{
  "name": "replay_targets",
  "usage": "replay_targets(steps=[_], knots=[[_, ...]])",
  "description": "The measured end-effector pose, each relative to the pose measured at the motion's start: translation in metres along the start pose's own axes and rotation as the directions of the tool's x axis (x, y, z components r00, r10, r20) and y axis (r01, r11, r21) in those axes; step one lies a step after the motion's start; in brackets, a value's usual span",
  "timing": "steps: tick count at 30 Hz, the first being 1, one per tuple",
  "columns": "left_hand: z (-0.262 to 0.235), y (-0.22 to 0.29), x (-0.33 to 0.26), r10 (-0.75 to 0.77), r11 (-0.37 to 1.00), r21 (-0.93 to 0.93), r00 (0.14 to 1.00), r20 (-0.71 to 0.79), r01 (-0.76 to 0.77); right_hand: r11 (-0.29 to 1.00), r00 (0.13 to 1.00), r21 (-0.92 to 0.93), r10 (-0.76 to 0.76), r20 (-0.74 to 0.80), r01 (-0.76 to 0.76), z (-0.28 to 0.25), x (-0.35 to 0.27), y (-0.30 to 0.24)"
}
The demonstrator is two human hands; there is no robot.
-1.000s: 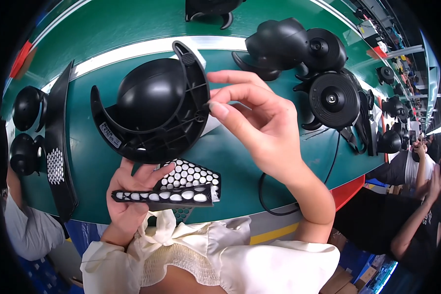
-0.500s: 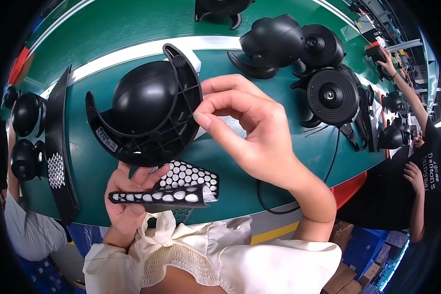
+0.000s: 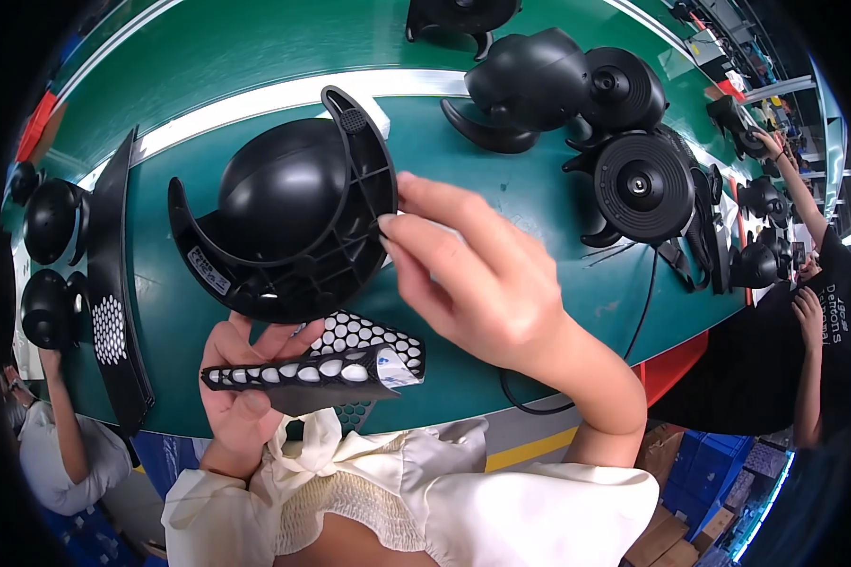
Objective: Assembling and inspecting spherical black lamp fixture components on a factory production line.
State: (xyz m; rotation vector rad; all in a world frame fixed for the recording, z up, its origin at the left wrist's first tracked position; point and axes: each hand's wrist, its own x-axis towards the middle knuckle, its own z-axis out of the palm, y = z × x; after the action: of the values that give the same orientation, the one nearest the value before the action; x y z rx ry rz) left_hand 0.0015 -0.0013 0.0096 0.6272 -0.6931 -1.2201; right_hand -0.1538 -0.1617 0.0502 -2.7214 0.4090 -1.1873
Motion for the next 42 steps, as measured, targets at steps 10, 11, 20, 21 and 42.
replay_targets(steps=[10,11,20,21,42], knots=[[0.000,0.001,0.000,-0.011,1.000,0.005,1.000,-0.020,0.011,0.863,0.925,-0.334,-0.363,0.112,0.379,0.004,-0.011,0.013],[0.000,0.001,0.000,0.001,1.000,0.017,1.000,-0.022,-0.001,0.833,0.909,-0.369,-0.406,0.097,0.411,0.003,-0.012,0.015],[-0.008,0.001,-0.004,-0.007,0.998,0.068,1.000,-0.002,0.007,0.106,0.590,0.615,0.444,0.674,-0.782,0.007,0.005,0.001],[-0.005,0.001,-0.006,0.005,0.998,0.057,0.999,-0.034,-0.003,0.101,0.581,0.613,0.470,0.665,-0.783,0.008,0.007,-0.002],[0.012,-0.003,-0.010,0.007,0.995,0.100,0.969,-0.246,0.018,0.033,0.749,0.819,0.426,0.507,-0.573,0.046,-0.010,-0.015]])
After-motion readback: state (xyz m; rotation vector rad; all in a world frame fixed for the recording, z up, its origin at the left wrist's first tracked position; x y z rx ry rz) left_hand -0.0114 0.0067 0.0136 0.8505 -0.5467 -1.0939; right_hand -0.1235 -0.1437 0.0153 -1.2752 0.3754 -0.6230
